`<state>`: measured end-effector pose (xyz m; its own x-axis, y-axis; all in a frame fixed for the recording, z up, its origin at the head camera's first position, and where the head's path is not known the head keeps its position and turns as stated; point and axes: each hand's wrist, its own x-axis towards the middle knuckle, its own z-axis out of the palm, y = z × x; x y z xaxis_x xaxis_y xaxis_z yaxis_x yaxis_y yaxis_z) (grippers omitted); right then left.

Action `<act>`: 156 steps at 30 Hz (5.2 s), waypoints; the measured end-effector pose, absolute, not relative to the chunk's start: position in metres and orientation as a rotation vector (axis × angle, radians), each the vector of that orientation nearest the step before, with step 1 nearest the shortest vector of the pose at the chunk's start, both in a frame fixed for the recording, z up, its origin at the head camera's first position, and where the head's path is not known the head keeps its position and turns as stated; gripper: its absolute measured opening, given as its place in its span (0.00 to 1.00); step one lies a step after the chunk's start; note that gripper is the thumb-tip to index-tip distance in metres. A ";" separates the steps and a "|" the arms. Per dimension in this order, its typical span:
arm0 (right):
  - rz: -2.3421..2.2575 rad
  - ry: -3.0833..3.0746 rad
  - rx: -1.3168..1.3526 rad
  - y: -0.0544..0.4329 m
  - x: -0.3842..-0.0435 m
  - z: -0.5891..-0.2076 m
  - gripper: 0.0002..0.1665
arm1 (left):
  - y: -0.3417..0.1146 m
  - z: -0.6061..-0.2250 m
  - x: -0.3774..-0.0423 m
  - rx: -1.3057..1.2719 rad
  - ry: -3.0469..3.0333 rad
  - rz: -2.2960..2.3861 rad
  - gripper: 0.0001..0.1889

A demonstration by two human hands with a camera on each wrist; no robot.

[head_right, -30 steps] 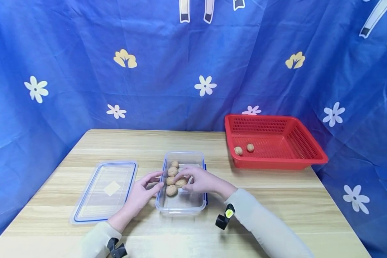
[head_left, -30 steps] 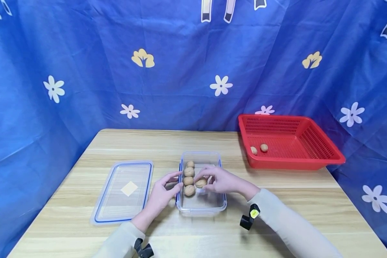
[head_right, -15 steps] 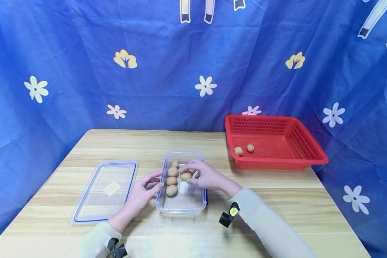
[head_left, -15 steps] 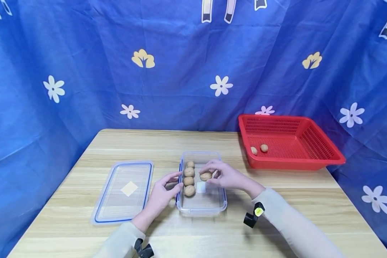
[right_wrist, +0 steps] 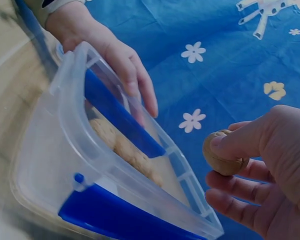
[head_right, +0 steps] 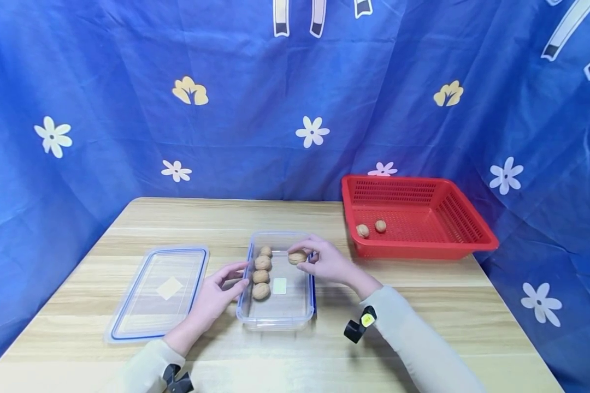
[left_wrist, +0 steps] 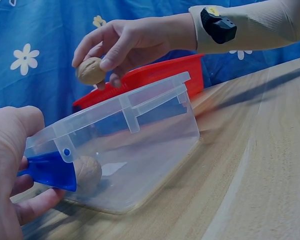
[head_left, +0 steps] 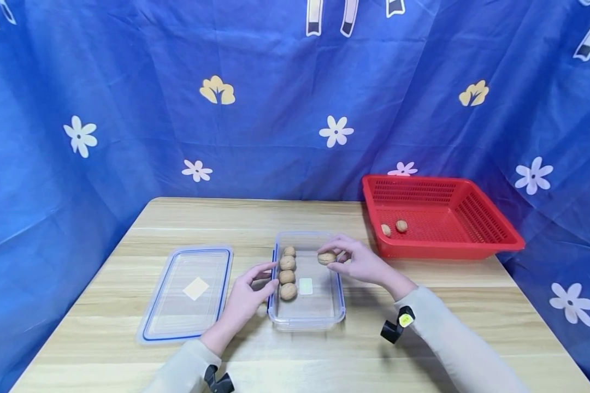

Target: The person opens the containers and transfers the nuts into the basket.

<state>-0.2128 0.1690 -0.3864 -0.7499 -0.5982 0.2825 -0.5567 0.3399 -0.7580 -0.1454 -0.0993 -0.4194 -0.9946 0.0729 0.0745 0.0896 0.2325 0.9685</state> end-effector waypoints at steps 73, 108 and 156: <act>-1.410 3.139 -0.127 0.359 -0.256 -0.377 0.22 | -0.100 -0.420 -0.144 -0.127 -2.454 -1.907 0.21; -1.344 3.251 -0.168 0.365 -0.255 -0.379 0.19 | -0.099 -0.419 -0.144 -0.139 -2.443 -1.930 0.22; -1.463 3.082 -0.537 0.275 -0.215 -0.347 0.19 | -0.101 -0.419 -0.145 -0.163 -2.454 -1.921 0.22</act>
